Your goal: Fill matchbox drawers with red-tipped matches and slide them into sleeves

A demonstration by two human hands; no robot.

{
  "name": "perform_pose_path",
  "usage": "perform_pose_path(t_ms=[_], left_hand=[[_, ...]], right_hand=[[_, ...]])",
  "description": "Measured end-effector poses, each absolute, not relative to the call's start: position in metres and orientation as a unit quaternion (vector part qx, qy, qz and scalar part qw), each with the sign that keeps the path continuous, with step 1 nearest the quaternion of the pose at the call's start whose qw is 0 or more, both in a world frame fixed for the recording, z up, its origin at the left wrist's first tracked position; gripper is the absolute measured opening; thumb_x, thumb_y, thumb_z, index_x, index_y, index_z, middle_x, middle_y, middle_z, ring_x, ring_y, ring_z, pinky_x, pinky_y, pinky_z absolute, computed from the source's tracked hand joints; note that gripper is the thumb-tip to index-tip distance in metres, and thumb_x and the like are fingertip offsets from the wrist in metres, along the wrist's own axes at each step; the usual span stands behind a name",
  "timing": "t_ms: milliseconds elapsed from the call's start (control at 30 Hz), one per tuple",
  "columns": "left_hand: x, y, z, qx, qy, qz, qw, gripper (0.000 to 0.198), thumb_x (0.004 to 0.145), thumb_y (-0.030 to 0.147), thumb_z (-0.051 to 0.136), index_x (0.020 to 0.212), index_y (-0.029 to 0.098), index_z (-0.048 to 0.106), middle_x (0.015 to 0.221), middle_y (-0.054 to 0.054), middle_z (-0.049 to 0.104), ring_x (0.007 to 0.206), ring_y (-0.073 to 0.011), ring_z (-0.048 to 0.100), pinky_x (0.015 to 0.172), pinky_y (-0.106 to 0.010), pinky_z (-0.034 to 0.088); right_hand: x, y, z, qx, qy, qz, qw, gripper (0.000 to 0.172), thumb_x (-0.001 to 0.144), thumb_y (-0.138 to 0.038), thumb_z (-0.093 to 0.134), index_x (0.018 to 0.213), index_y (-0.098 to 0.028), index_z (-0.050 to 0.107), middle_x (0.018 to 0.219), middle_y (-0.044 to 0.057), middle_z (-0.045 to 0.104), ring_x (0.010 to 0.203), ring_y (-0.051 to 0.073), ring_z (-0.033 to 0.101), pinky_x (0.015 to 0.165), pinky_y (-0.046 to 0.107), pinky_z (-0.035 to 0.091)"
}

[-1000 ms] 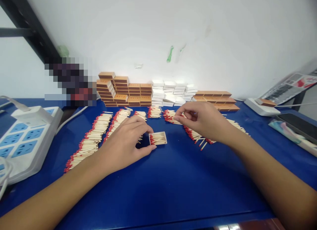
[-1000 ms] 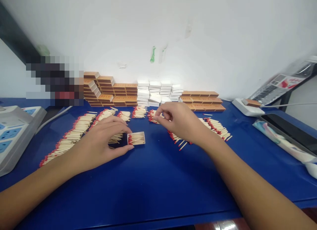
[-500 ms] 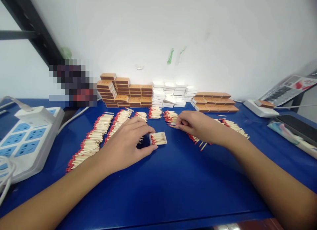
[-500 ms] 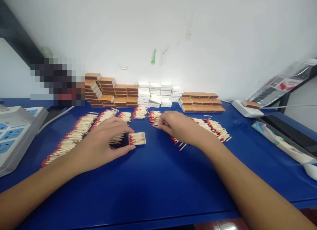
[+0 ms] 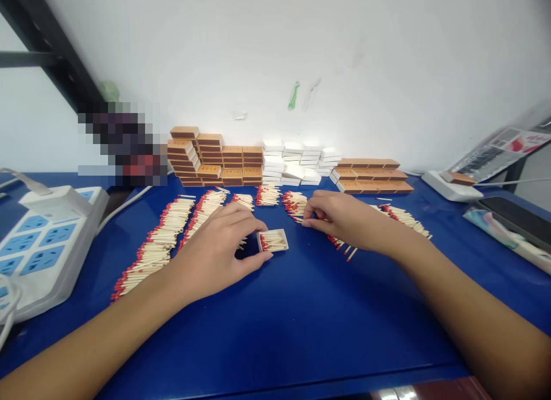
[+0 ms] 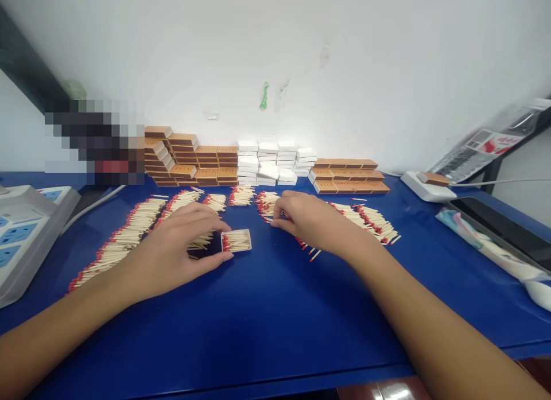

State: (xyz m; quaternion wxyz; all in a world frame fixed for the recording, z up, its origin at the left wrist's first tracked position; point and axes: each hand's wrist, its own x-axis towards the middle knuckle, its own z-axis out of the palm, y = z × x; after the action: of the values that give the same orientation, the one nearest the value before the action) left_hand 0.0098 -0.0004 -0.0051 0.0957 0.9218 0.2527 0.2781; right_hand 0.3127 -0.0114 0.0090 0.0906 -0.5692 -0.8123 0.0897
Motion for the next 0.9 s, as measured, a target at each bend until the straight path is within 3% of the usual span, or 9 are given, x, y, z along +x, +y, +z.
perform_pose_path(t_ms=[633, 900], left_hand=[[0.010, 0.001, -0.005, 0.922, 0.257, 0.273, 0.092, 0.024, 0.096, 0.034, 0.080, 0.115, 0.019, 0.075, 0.106, -0.008, 0.076, 0.109, -0.0281, 0.068, 0.100, -0.046, 0.056], [0.011, -0.002, -0.004, 0.922, 0.257, 0.268, 0.106, 0.022, 0.098, 0.034, 0.079, 0.115, 0.021, 0.074, 0.107, -0.007, 0.076, 0.108, -0.0268, 0.066, 0.099, -0.045, 0.056]], right_hand=[[0.309, -0.015, 0.008, -0.551, -0.823, 0.103, 0.096, 0.020, 0.106, -0.035, 0.058, 0.092, -0.022, 0.066, 0.090, 0.006, 0.067, 0.079, 0.021, 0.059, 0.069, 0.032, 0.041], [0.271, -0.037, 0.020, -0.516, -0.821, 0.151, 0.193, 0.020, 0.106, -0.036, 0.063, 0.092, -0.023, 0.069, 0.079, 0.001, 0.063, 0.070, 0.017, 0.053, 0.065, 0.031, 0.037]])
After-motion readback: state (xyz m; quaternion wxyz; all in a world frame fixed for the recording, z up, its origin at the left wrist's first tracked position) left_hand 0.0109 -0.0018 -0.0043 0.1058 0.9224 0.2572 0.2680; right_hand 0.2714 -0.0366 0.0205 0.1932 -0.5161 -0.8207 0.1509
